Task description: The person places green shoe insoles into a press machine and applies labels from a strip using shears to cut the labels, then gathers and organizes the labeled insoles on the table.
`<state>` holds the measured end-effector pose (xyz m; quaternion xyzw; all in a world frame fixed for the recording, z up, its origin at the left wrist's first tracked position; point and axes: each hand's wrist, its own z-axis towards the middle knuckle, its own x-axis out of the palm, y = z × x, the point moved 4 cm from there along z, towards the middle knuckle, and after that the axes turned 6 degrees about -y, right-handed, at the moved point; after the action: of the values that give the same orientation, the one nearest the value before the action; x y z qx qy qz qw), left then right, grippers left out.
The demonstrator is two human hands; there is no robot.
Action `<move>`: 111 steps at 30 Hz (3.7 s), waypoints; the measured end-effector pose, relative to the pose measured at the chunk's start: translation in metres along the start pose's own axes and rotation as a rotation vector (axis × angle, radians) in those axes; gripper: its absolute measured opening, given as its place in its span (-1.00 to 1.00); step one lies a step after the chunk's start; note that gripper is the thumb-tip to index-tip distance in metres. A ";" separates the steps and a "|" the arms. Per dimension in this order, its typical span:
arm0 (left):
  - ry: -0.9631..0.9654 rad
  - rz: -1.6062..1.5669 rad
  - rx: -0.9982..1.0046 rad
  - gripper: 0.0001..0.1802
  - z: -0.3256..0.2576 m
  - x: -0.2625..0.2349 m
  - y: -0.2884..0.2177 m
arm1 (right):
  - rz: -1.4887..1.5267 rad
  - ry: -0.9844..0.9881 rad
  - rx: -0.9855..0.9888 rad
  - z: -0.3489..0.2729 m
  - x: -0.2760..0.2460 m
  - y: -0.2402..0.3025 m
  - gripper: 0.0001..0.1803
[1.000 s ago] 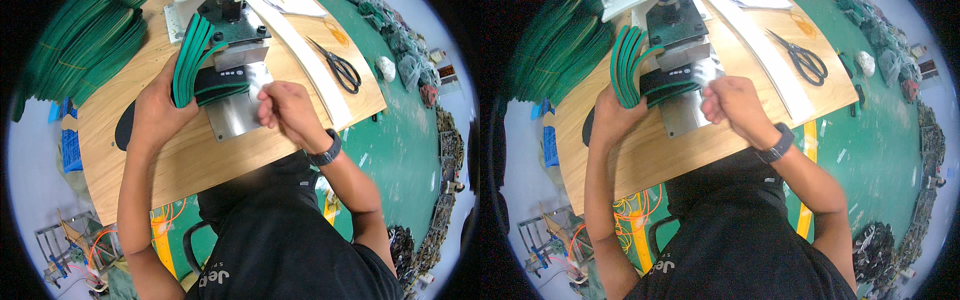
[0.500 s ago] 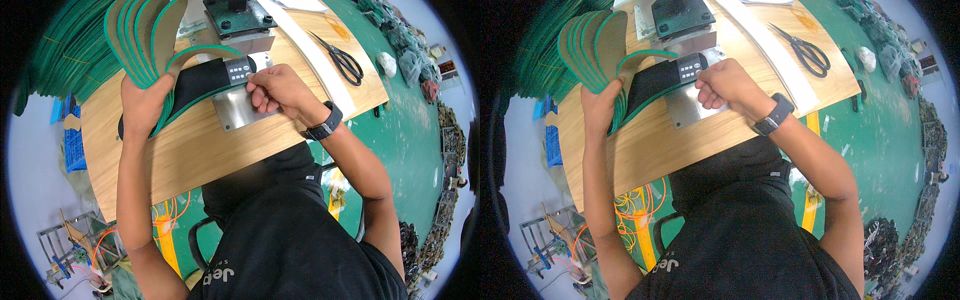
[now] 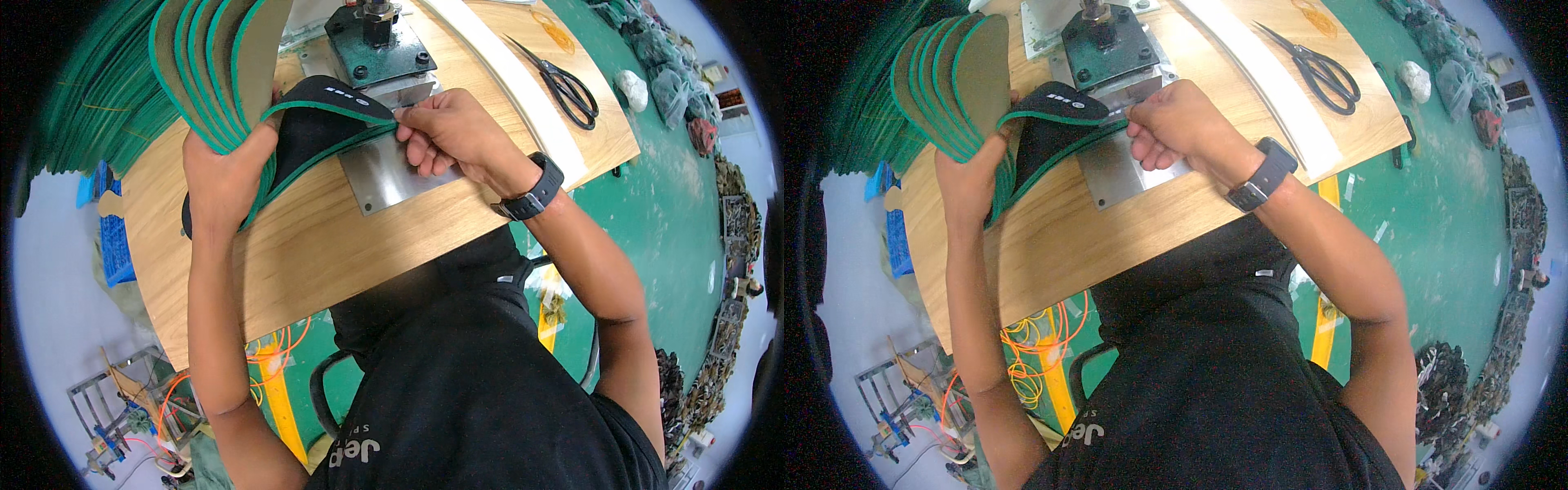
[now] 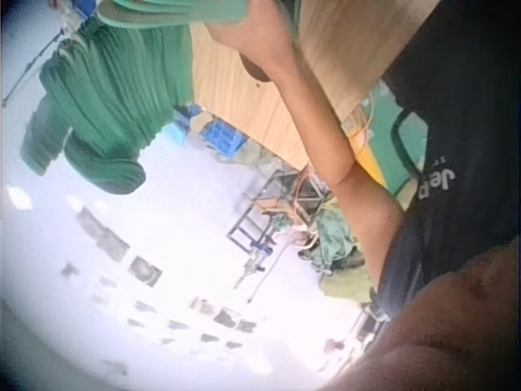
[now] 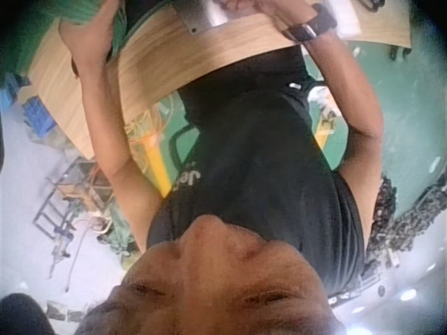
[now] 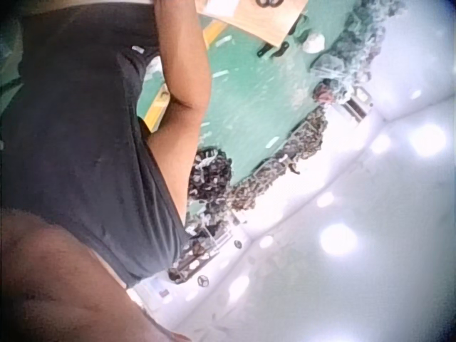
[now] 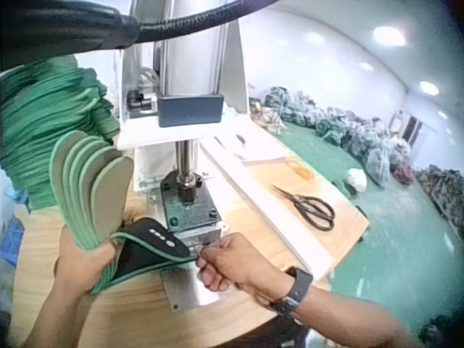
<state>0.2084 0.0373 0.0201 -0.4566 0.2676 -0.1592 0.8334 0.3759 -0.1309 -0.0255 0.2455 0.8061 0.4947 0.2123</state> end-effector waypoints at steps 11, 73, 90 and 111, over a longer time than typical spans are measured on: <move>0.194 0.476 0.008 -0.14 -0.003 0.021 -0.011 | -0.404 -0.272 -0.781 -0.035 -0.018 0.015 -0.83; -0.089 0.061 -0.085 -0.84 0.000 -0.024 0.003 | -0.865 -0.051 -1.046 -0.050 -0.005 0.001 -0.73; -0.030 0.182 -0.056 -0.52 -0.006 -0.007 -0.012 | -0.645 0.019 -1.031 -0.083 -0.004 -0.017 -0.76; 0.343 0.726 0.070 0.04 -0.005 0.026 -0.018 | -0.552 -0.001 -1.046 -0.095 -0.014 -0.024 -0.74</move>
<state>0.2260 0.0116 0.0252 -0.2707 0.5410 0.0629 0.7938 0.3270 -0.2145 -0.0064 -0.1107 0.4890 0.7529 0.4264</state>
